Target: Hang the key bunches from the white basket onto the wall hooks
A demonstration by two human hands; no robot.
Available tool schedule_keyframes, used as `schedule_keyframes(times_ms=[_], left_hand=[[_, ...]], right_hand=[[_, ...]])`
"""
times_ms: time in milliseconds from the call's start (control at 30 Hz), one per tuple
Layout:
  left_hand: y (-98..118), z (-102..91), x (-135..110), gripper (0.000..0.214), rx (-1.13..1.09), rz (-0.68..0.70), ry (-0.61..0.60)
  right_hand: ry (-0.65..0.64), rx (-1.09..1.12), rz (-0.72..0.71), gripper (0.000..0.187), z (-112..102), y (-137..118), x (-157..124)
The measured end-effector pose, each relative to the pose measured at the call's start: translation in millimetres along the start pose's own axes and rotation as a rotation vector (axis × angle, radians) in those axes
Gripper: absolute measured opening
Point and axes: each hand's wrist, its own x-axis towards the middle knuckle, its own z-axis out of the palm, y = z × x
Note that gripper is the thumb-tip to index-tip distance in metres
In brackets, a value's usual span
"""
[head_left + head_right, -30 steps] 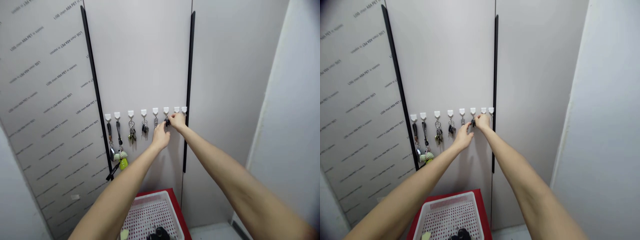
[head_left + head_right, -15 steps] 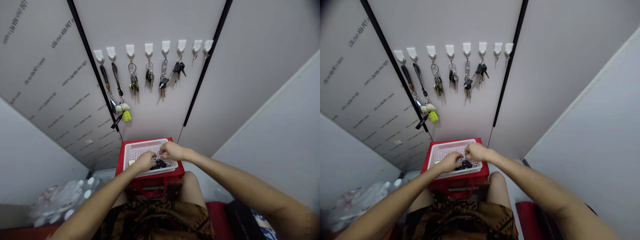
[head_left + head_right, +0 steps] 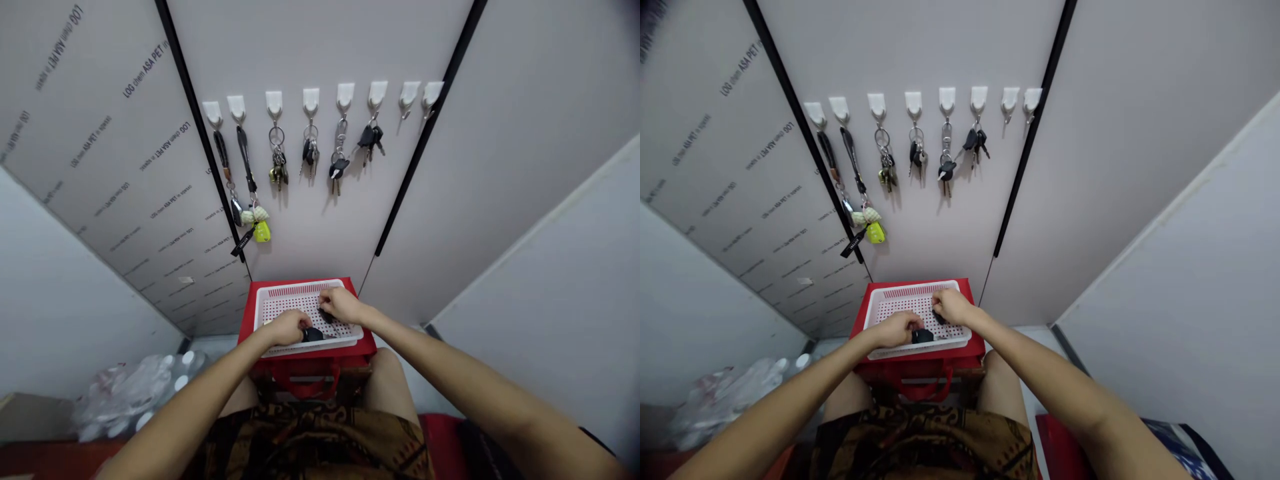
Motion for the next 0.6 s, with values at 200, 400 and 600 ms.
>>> schedule_keyframes(times_ms=[200,400,600], left_hand=[[-4.8,-4.0,5.2,0.023,-0.035,-0.092,0.051],[37.0,-38.9,31.2,0.022,-0.257,0.0,0.384],[115.1,-93.4,72.3,0.044,-0.348,0.138,0.683]], right_hand=[[0.032,0.553,0.124,0.008,-14.9,-5.3,-1.2],[0.254,0.947,0.248,0.014,-62.3,-8.1,0.5],[0.658,0.983,0.19,0.014,-162.5,-6.4,7.9]])
